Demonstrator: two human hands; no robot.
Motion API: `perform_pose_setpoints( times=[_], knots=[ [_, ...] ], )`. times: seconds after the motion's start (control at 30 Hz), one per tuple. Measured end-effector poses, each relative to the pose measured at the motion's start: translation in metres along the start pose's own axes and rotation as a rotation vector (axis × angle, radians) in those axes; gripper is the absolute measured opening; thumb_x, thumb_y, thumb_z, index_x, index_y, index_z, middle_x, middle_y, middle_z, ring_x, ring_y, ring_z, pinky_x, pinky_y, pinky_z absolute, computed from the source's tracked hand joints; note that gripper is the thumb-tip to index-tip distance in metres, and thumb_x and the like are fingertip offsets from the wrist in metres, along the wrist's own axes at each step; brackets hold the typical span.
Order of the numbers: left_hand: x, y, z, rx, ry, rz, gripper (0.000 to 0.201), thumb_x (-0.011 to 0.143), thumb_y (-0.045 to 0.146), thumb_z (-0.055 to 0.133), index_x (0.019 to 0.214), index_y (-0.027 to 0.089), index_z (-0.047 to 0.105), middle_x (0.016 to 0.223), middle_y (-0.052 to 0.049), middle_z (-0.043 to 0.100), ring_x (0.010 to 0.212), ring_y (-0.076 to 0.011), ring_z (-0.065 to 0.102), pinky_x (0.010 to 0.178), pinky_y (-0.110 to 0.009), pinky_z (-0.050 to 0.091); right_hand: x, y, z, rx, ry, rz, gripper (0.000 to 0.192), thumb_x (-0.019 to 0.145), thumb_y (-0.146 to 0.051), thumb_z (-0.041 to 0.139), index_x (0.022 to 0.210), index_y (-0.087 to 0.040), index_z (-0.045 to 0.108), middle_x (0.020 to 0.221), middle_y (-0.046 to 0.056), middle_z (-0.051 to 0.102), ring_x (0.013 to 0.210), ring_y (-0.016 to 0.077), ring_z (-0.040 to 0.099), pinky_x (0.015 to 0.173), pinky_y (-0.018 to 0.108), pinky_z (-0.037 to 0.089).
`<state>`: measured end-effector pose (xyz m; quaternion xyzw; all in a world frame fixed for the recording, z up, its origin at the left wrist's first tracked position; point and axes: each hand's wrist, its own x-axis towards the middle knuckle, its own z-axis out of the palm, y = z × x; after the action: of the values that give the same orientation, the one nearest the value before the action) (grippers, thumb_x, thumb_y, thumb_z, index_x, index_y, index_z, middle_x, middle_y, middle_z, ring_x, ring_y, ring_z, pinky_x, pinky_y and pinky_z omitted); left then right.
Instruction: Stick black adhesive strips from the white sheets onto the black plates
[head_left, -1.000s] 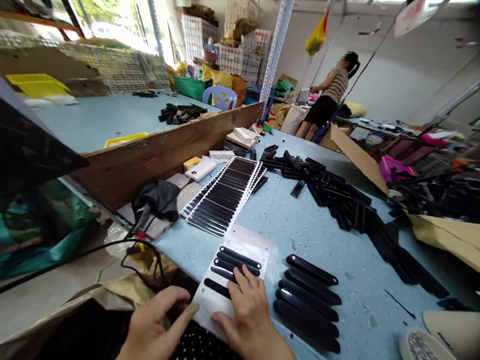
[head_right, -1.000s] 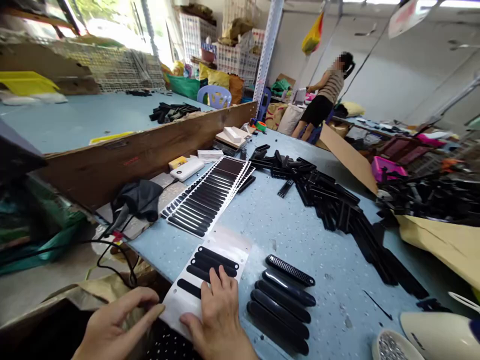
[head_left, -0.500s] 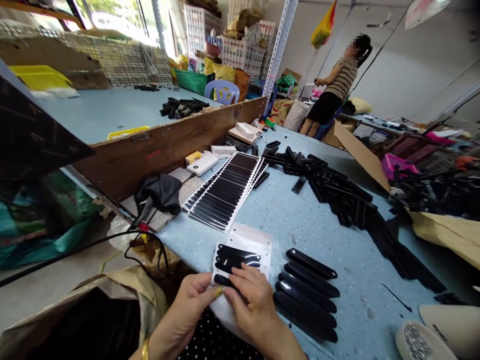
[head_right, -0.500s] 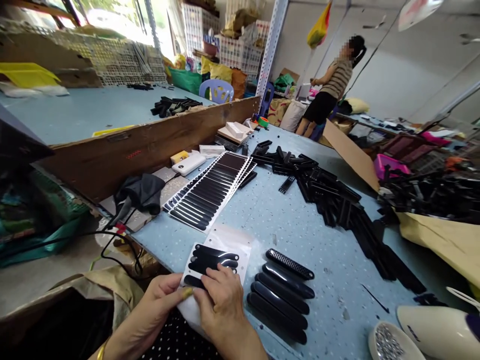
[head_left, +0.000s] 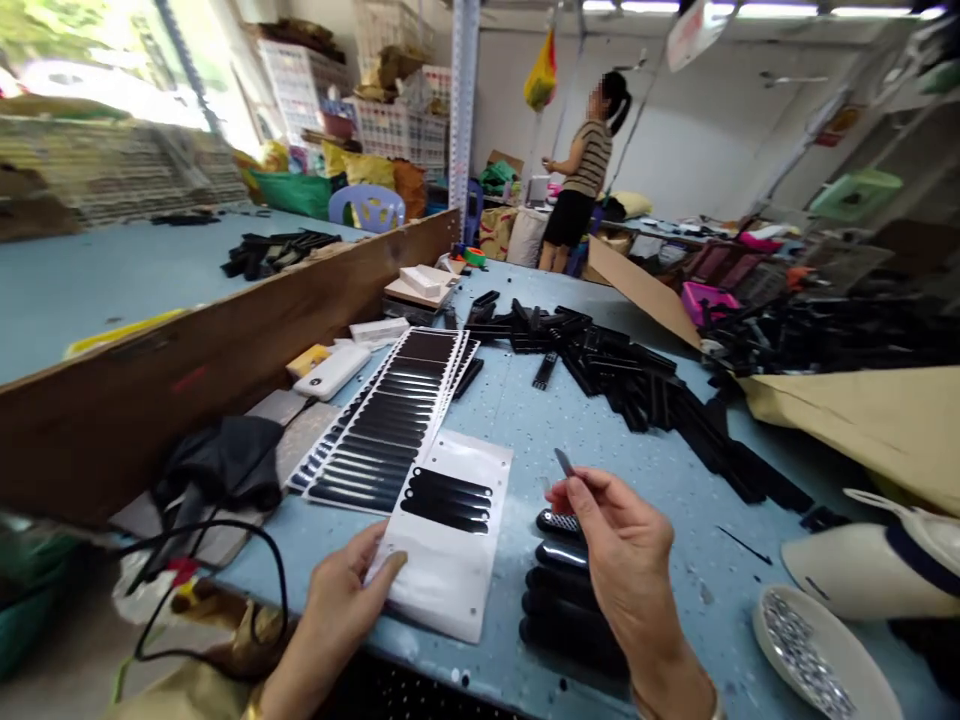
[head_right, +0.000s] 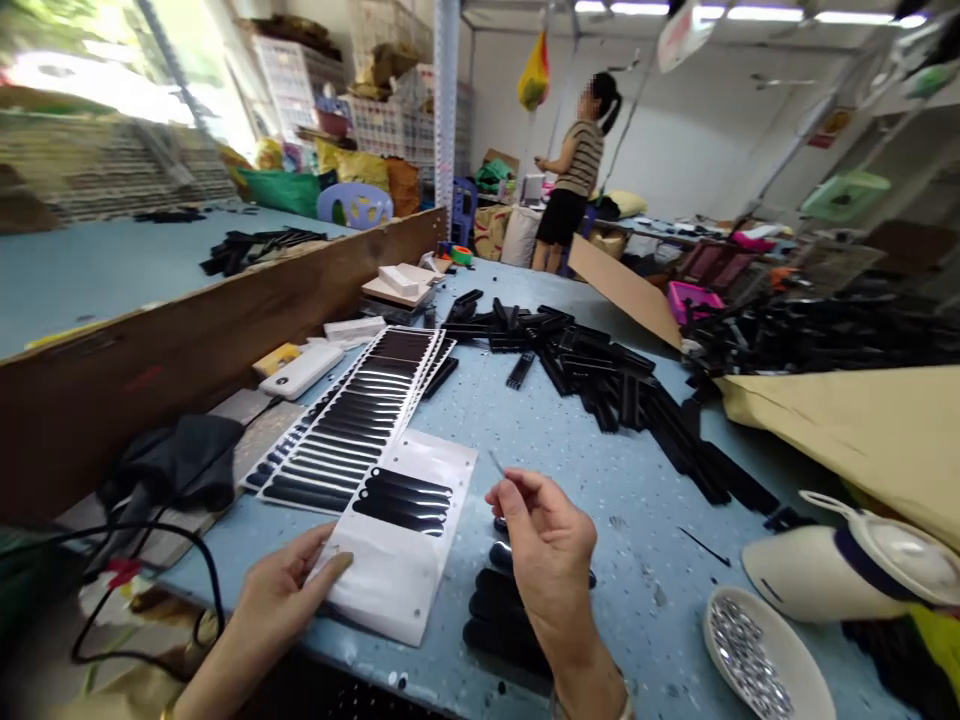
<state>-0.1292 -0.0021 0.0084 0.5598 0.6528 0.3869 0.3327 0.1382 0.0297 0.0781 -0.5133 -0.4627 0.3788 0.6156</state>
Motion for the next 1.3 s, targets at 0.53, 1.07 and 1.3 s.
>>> perform_pose_setpoints(
  times=[0.53,1.07,1.3],
  knots=[
    [-0.011,0.111,0.116,-0.438,-0.672,-0.213,0.032,0.077,0.045,0.069,0.063,0.016,0.061,0.052,0.001,0.063,0.041,-0.0089,0.053,0.043,-0.018,0.038,-0.054,0.026,-0.083,-0.563,-0.151,-0.600,0.018,0.088,-0.022,0.059,0.094,-0.012,0.072,0.067,0.008,0.065,0.055,0.0197,0.060,0.046,0.032,0.046],
    [0.039,0.107,0.122,0.115,-0.253,0.237,0.026,0.077,0.045,0.063,0.078,0.022,0.073,0.069,-0.002,0.073,0.061,-0.0188,0.066,0.057,-0.028,0.050,-0.004,0.036,-0.144,-0.302,0.015,0.074,0.010,0.074,-0.020,0.074,0.084,-0.019,0.076,0.078,0.004,0.072,0.073,0.0188,0.066,0.066,0.031,0.053],
    [0.044,0.087,0.136,0.303,-0.468,0.526,0.027,0.086,0.032,0.048,0.082,0.021,0.072,0.075,-0.003,0.075,0.067,-0.0194,0.069,0.062,-0.030,0.053,-0.012,0.054,-0.139,-0.392,-0.126,0.102,0.010,0.071,-0.015,0.071,0.079,-0.020,0.076,0.075,0.004,0.073,0.071,0.0197,0.068,0.067,0.032,0.053]
  ],
)
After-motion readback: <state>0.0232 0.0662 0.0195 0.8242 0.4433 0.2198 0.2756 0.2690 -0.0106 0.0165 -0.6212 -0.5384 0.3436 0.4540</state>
